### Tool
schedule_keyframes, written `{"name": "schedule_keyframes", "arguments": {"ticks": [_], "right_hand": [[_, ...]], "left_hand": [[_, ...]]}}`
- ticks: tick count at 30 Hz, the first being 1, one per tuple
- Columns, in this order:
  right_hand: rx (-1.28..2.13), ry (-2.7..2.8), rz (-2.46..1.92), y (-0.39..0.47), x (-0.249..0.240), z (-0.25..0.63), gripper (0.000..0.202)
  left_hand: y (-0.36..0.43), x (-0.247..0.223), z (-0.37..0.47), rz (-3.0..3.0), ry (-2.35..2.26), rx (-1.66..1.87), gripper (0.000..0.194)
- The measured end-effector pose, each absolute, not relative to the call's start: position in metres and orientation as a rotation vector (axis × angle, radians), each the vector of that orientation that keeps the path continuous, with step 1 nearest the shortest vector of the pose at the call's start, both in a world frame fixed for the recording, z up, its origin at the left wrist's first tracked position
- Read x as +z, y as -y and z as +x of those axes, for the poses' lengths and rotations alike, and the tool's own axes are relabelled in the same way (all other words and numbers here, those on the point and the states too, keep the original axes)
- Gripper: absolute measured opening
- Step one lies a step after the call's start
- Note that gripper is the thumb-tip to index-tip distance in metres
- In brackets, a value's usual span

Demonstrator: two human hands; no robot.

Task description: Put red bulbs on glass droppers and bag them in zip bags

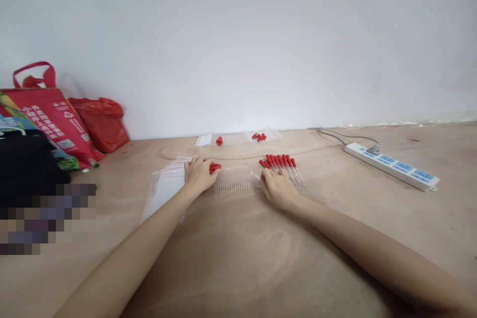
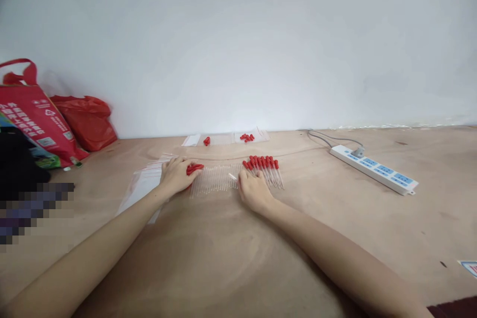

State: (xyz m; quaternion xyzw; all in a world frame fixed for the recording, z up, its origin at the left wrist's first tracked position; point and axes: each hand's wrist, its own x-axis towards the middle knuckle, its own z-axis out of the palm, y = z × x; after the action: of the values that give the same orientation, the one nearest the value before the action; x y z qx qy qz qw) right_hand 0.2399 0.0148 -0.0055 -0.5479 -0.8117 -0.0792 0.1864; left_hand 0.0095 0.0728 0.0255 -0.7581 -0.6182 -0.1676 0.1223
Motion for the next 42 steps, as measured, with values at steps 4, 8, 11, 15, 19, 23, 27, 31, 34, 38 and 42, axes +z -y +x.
{"name": "schedule_keyframes", "arguments": {"ticks": [4,8,11,15,19,23,27,31,34,38,42], "right_hand": [[-0.228,2.273,-1.355,-0.008,-0.018,0.241,0.017],[-0.256,2.239,-1.307,-0.008,-0.022,0.239,0.023],[-0.272,2.234,-1.309,-0.008,-0.022,0.239,0.026],[-0.246,2.217,-1.292,-0.006,-0.021,0.241,0.022],[-0.183,2.210,-1.273,-0.003,-0.021,0.242,0.019],[-0.147,2.216,-1.253,-0.003,-0.021,0.241,0.017],[-0.128,2.228,-1.243,-0.002,-0.021,0.241,0.015],[-0.094,2.256,-1.190,0.001,-0.017,0.240,0.014],[-0.078,2.291,-1.125,0.003,-0.015,0.239,0.015],[-0.073,2.327,-1.052,0.005,-0.015,0.237,0.015],[-0.056,2.335,-1.010,0.005,-0.017,0.236,0.014]], "left_hand": [[-0.088,0.023,0.015,-2.193,1.836,-0.440,0.024],[-0.093,0.020,0.015,-2.190,1.818,-0.486,0.024],[-0.090,0.021,0.017,-2.189,1.793,-0.564,0.023],[-0.067,0.022,0.023,-2.266,1.711,-0.687,0.014],[-0.024,0.011,0.027,-2.693,1.409,-0.957,0.007],[0.005,0.000,0.030,-2.895,1.355,-0.918,0.012],[0.006,-0.003,0.033,-2.950,1.343,-0.915,0.018],[0.000,-0.005,0.033,-2.962,1.383,-0.935,0.016],[-0.001,-0.007,0.032,-2.950,1.433,-0.986,0.016],[0.001,-0.007,0.031,-2.921,1.446,-1.066,0.012],[0.002,-0.006,0.033,-2.923,1.436,-1.081,0.010]]}}
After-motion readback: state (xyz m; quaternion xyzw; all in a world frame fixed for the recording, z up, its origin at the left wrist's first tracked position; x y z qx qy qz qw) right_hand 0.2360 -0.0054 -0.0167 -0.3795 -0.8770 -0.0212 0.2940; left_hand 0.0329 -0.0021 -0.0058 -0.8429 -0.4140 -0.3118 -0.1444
